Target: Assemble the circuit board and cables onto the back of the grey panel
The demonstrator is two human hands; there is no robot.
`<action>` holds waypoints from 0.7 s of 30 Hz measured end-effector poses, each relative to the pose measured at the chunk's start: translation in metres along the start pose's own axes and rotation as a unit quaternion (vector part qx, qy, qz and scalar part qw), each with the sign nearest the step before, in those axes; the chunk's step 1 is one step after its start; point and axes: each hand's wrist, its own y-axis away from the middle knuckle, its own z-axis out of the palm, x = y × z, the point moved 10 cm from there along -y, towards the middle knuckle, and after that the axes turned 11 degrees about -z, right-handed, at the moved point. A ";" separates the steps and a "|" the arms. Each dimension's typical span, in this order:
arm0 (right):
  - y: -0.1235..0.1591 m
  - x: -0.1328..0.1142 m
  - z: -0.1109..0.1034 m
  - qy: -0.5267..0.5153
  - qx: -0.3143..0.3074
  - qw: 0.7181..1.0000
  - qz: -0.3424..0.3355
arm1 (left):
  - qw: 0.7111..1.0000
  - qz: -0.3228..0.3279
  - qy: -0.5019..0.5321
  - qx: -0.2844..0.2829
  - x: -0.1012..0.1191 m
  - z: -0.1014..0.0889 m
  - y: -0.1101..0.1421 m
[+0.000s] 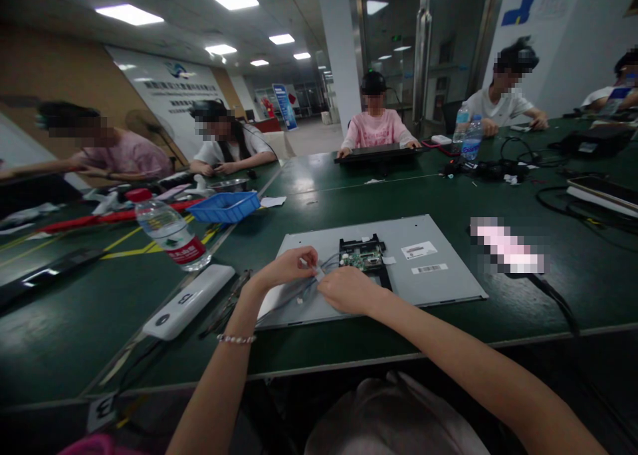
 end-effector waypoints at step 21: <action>0.001 0.002 -0.006 -0.014 0.066 0.998 -0.007 | 0.999 0.014 -0.028 -0.007 -0.001 0.006 -0.001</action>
